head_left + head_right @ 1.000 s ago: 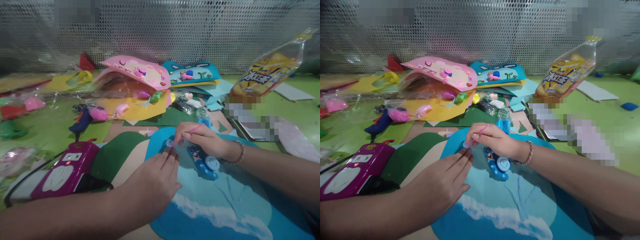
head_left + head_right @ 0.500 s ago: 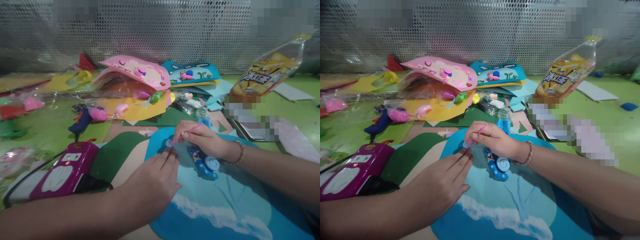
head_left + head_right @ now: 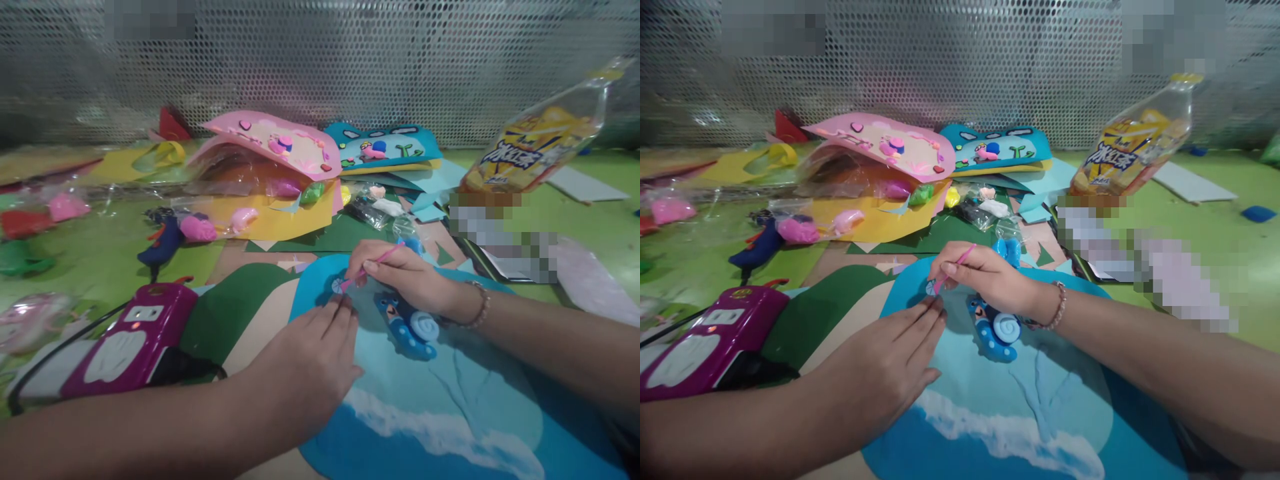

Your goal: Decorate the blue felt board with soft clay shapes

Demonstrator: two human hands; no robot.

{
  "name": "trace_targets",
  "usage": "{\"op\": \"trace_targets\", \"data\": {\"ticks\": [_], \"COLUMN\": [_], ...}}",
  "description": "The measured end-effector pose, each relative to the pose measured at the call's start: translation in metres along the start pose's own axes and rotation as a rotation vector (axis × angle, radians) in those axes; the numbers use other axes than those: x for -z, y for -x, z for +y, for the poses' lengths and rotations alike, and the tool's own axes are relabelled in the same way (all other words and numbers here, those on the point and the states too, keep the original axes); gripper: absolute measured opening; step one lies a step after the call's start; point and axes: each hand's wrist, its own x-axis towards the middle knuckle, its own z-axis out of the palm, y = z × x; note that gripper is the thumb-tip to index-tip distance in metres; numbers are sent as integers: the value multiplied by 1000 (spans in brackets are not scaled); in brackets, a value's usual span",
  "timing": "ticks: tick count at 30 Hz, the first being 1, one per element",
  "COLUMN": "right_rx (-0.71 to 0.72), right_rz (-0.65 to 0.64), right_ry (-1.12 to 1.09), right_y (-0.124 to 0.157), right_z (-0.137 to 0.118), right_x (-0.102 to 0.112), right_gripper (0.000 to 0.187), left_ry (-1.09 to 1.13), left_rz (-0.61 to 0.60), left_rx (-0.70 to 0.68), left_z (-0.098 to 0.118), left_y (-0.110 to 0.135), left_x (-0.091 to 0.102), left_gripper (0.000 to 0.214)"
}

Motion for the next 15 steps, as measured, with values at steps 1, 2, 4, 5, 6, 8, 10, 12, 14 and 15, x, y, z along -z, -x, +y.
{"op": "trace_targets", "data": {"ticks": [1, 2, 4, 5, 6, 8, 10, 12, 14, 15], "right_rx": [2, 0, -11, -17, -22, -31, -38, -43, -45, -47], "right_rz": [0, -3, -18, -25, -27, -16, 4, 32, 83, 108], "right_ry": [1, 3, 8, 7, 3, -13, -40, -92, -168, -201], "right_y": [0, 0, 0, 0, 0, 0, 0, 1, 2, 2], "right_z": [0, 0, -2, -2, -3, -3, -1, 2, 6, 7], "right_x": [0, 0, 1, 0, 0, 0, -1, -1, -1, 0], "right_gripper": [27, 27, 28, 29, 29, 28, 28, 26, 24, 23], "left_ry": [0, -2, -5, -7, -8, -6, 2, 8, 6, 5], "left_rz": [1, 2, 3, 4, 2, -6, -16, -19, -4, 2], "left_rx": [1, 4, 3, 1, -1, -6, -2, -2, -7, -8], "left_z": [0, 0, 0, 0, 0, 0, -1, -1, -1, -1], "left_y": [0, 0, -1, -1, -1, -1, -1, -1, -1, 0], "left_x": [0, 0, 0, 0, 0, 1, 1, 1, 1, 1], "left_gripper": [43, 43, 43, 43, 43, 44, 45, 45, 45, 45]}}
